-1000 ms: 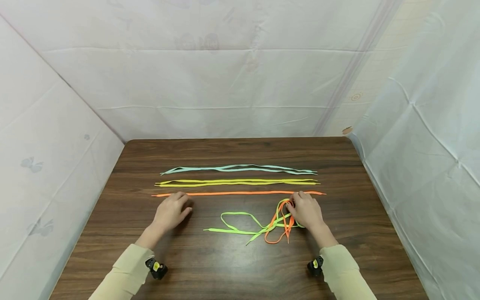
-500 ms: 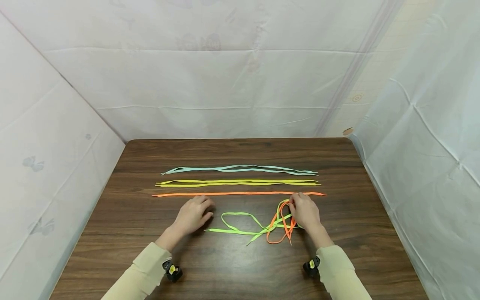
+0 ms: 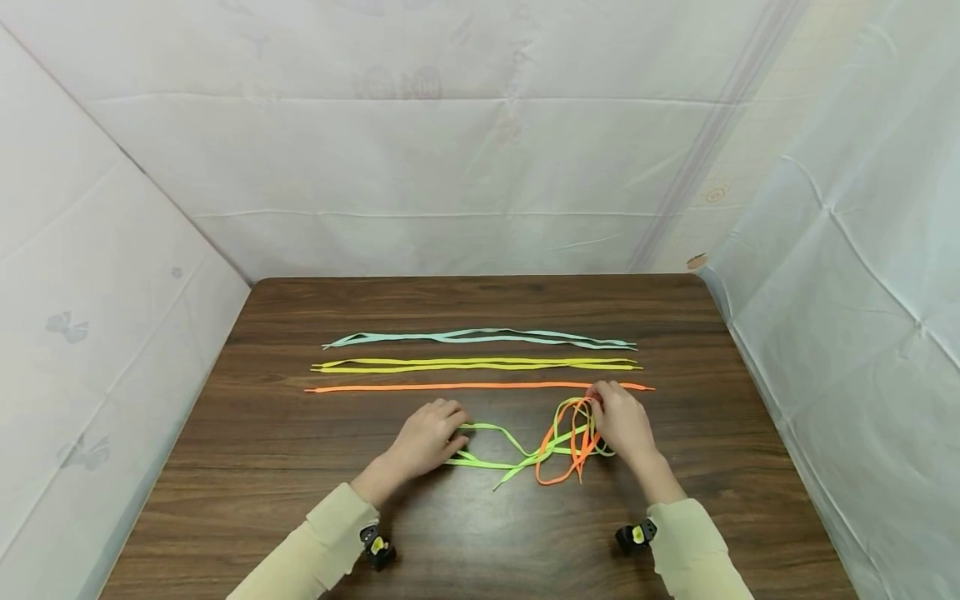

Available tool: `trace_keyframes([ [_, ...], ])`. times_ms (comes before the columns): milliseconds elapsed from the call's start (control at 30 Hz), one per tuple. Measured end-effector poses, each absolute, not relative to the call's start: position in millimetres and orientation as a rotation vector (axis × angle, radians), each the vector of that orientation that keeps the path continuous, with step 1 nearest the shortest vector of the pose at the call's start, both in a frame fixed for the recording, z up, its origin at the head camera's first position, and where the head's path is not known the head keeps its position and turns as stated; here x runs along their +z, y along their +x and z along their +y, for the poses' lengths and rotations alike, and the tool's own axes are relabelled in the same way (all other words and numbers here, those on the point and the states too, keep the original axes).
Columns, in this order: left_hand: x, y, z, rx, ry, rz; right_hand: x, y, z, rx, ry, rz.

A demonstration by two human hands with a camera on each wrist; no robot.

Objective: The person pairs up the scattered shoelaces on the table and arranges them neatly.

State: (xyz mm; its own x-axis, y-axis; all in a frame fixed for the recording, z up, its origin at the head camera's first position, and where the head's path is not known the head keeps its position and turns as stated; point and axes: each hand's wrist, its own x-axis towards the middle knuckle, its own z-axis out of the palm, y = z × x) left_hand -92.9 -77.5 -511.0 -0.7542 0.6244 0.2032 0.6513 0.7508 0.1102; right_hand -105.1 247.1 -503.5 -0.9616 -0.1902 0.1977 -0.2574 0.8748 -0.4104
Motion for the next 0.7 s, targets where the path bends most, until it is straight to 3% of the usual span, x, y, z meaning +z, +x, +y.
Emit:
trace_keyframes([
  [700,-512,-68,8,-0.142,-1.526,-2.545,-499,-100,262,0.726,0.264,-2.831],
])
